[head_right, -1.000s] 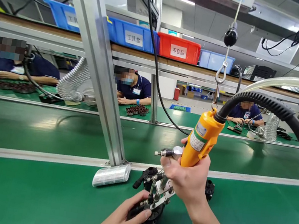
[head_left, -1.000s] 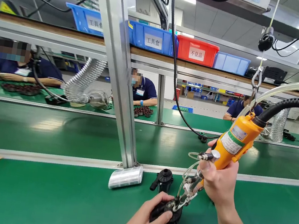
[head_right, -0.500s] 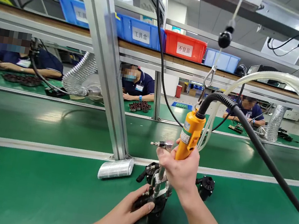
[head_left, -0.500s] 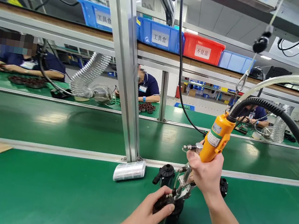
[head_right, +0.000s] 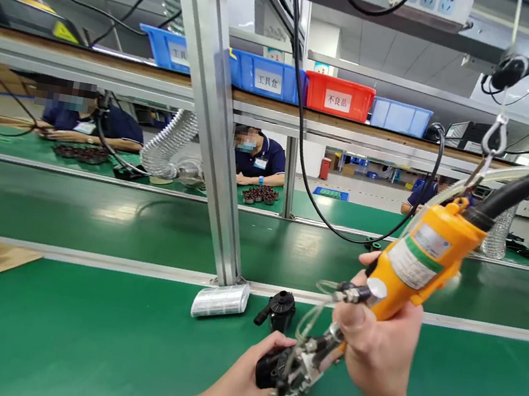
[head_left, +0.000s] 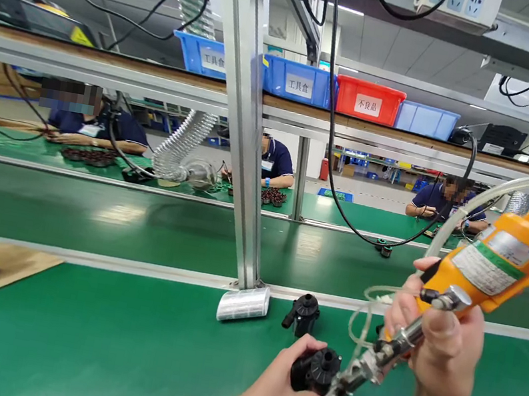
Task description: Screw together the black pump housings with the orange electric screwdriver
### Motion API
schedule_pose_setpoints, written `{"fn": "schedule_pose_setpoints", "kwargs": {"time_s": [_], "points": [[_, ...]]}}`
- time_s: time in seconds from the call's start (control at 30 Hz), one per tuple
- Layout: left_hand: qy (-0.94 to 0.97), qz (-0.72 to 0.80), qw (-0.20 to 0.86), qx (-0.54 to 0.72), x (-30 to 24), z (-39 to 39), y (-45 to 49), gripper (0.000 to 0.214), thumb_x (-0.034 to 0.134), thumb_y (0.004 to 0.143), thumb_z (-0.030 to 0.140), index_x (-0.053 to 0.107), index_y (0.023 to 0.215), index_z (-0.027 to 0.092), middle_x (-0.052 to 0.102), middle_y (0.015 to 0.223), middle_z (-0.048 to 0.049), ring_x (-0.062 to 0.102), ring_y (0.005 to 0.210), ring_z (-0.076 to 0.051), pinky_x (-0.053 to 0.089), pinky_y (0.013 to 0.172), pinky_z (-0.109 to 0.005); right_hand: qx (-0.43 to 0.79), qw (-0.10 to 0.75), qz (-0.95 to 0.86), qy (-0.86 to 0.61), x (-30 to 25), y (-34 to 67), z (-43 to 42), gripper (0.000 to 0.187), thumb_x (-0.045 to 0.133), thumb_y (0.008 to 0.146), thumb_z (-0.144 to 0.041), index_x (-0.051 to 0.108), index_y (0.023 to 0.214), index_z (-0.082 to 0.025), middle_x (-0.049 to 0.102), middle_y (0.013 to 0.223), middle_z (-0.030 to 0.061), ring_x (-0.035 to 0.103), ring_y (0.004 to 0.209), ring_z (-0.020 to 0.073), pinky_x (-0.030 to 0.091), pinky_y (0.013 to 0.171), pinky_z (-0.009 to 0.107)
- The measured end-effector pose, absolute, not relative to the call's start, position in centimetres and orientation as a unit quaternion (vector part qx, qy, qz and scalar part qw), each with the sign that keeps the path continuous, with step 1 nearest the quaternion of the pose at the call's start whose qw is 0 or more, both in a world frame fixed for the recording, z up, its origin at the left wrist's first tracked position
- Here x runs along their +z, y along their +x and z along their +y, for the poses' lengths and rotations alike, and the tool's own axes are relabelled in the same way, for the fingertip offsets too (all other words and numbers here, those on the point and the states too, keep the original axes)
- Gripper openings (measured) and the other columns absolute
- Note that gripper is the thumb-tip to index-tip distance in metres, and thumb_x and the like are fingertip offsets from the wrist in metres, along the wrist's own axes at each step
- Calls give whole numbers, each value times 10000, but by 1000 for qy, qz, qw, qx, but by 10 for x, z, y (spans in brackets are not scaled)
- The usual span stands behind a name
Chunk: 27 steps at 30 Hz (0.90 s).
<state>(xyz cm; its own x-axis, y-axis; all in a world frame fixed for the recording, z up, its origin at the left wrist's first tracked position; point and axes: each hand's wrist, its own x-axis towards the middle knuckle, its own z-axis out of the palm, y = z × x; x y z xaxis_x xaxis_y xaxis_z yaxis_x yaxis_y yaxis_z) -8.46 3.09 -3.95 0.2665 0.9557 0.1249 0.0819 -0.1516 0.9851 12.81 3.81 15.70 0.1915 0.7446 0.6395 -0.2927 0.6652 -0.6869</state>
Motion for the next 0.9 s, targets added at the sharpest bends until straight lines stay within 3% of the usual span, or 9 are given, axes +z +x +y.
{"fn": "schedule_pose_setpoints", "kwargs": {"time_s": [0.1,0.23,0.37,0.53,0.63,0.77,0.9], "points": [[630,422,493,426,-37,31,-84,725,1003,636,371,672,1264,224,786,1083,-42,730,1048,-303,578,1000,-429,408,728,-518,-185,153,98,46,543,889,768,-534,621,1128,-229,518,704,-54,438,483,90,439,447,238],[631,448,460,435,-38,31,-87,782,1020,598,341,697,1301,228,782,1169,-83,714,1135,-357,559,1075,-464,427,708,-524,-202,152,75,56,505,912,716,-482,618,1029,-216,512,622,-71,429,464,88,408,438,220],[635,437,468,433,-41,31,-88,723,994,639,351,687,1285,240,794,1068,-39,733,984,-301,588,1029,-459,431,698,-534,-207,155,73,53,480,897,711,-428,634,1051,-215,493,567,-85,403,455,87,385,427,204],[638,422,468,442,-40,31,-87,649,979,647,336,690,1217,221,781,1061,-32,722,969,-284,569,1055,-449,442,688,-533,-215,153,75,51,504,926,698,-399,644,1070,-211,515,586,-79,422,467,91,401,442,211],[639,428,470,433,-41,31,-87,687,976,643,331,687,1257,227,782,1097,-40,724,1031,-304,544,1100,-470,446,683,-535,-218,150,76,53,503,941,697,-415,649,1048,-204,538,617,-67,437,471,90,399,447,217],[644,445,454,425,-40,31,-87,842,987,623,343,653,1390,244,740,1322,-92,684,1223,-364,542,1117,-468,457,684,-528,-210,147,75,54,500,938,712,-412,645,1057,-200,543,631,-64,454,484,94,407,469,228],[659,449,451,402,-36,32,-88,774,979,648,368,684,1353,243,789,1194,-54,709,1155,-349,559,1094,-467,460,685,-532,-190,148,76,52,521,935,719,-417,626,1087,-217,531,647,-74,445,478,87,398,465,227]]}}
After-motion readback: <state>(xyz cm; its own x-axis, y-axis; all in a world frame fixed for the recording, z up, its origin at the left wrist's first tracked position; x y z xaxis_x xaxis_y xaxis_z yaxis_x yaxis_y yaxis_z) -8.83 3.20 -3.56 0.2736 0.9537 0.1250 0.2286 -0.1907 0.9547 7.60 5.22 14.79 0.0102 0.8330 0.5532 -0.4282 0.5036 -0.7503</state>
